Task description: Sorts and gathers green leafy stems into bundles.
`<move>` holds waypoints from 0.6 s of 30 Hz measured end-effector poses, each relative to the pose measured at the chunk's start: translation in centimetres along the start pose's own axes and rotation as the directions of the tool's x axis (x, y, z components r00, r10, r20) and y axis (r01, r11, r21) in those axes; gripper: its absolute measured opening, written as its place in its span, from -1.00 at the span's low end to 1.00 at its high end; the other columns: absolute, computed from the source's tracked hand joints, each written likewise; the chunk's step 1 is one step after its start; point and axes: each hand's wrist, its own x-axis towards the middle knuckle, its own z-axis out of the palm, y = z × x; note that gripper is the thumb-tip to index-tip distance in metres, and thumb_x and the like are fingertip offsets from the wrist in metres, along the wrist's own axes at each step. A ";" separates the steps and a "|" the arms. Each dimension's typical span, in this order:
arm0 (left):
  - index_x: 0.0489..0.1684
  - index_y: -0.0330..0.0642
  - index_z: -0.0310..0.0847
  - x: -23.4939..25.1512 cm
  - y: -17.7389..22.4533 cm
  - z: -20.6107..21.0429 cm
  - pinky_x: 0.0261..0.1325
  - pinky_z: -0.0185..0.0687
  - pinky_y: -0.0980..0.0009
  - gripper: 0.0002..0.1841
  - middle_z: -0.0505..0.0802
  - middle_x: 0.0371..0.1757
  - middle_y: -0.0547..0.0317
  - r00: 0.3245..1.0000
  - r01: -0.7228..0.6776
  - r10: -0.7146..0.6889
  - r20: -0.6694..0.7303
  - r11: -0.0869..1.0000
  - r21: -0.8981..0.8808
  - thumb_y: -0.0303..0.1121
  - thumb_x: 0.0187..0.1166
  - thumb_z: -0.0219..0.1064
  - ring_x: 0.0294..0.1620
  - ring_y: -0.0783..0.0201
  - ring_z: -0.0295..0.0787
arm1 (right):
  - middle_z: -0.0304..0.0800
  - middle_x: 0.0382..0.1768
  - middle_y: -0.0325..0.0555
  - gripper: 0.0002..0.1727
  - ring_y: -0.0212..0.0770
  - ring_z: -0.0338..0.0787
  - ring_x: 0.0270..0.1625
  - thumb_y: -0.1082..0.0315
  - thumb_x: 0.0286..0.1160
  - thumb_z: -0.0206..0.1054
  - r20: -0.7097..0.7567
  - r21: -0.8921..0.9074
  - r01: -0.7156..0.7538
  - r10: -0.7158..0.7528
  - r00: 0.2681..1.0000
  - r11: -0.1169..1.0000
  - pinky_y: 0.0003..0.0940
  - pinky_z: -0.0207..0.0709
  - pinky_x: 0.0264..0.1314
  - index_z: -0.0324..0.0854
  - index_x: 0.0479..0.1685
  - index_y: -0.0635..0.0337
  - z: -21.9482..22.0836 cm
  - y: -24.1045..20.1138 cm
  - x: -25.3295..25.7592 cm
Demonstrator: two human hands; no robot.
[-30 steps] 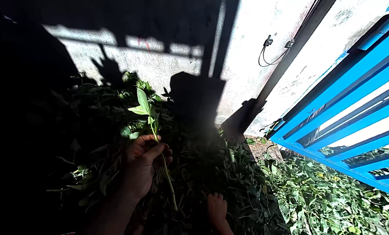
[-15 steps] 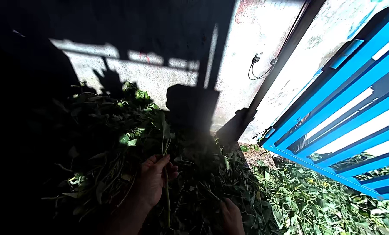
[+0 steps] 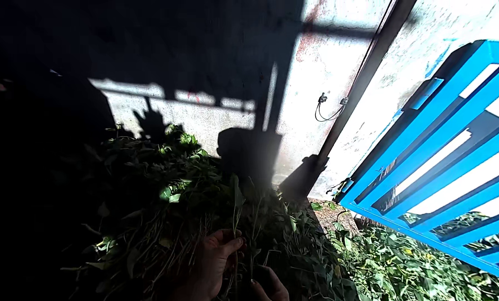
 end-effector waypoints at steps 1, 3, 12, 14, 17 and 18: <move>-0.01 -0.41 0.69 -0.1 -0.1 0.1 -0.12 0.88 0.16 -0.81 0.88 -0.12 -0.14 1.000 -0.005 0.005 0.012 1.000 0.007 -0.65 0.47 0.46 -0.19 0.03 0.89 | 0.85 -0.15 -0.03 -0.72 -0.28 0.83 -0.15 0.61 0.54 0.28 0.018 -0.022 0.019 -0.018 1.000 1.000 -0.31 0.76 0.00 0.59 0.20 0.46 0.4 -0.1 -0.1; -0.02 -0.40 0.71 0.0 -0.4 0.1 -0.12 0.87 0.18 -0.81 0.88 -0.12 -0.12 0.999 -0.019 0.018 0.036 1.000 0.017 -0.64 0.47 0.46 -0.18 0.06 0.89 | 0.86 -0.14 -0.03 -0.71 -0.29 0.85 -0.15 0.62 0.54 0.28 0.040 -0.056 0.055 -0.053 0.998 0.997 -0.32 0.78 0.00 0.59 0.20 0.48 1.0 -0.2 -0.1; -0.01 -0.41 0.69 0.6 -0.6 0.0 -0.16 0.88 0.17 -0.74 0.87 -0.14 -0.13 0.997 -0.019 0.014 0.073 0.998 0.063 -0.69 0.37 0.51 -0.22 0.05 0.88 | 0.90 -0.13 0.01 -0.65 -0.31 0.87 -0.22 0.57 0.60 0.27 -0.006 -0.201 0.190 -0.195 0.981 0.961 -0.35 0.80 -0.11 0.58 0.32 0.50 1.6 -0.8 -0.6; 0.04 -0.41 0.65 0.5 -0.5 0.1 -0.19 0.88 0.15 -0.72 0.86 -0.13 -0.15 0.997 0.004 -0.006 0.078 1.000 0.026 -0.70 0.39 0.48 -0.24 0.03 0.88 | 0.89 -0.17 -0.02 -0.70 -0.33 0.86 -0.28 0.60 0.59 0.26 -0.099 -0.167 0.223 -0.242 0.965 0.960 -0.38 0.80 -0.20 0.62 0.25 0.50 2.0 -0.7 -0.8; 0.12 -0.40 0.59 0.2 0.0 0.3 -0.14 0.90 0.08 -0.70 0.84 -0.12 -0.18 0.991 0.054 -0.049 0.126 0.998 -0.036 -0.69 0.44 0.44 -0.24 -0.02 0.89 | 0.87 -0.26 -0.08 -0.81 -0.32 0.86 -0.31 0.64 0.54 0.28 -0.156 -0.104 0.236 -0.250 0.956 0.966 -0.36 0.80 -0.23 0.59 0.07 0.44 2.3 -0.2 -0.8; 0.13 -0.41 0.59 0.1 0.1 0.3 -0.12 0.91 0.07 -0.71 0.84 -0.12 -0.18 0.988 0.065 -0.057 0.142 0.997 -0.051 -0.68 0.47 0.42 -0.23 -0.02 0.89 | 0.87 -0.28 -0.07 -0.83 -0.29 0.87 -0.32 0.63 0.53 0.30 -0.167 -0.088 0.229 -0.241 0.956 0.970 -0.33 0.82 -0.22 0.60 0.03 0.44 2.3 0.0 -0.9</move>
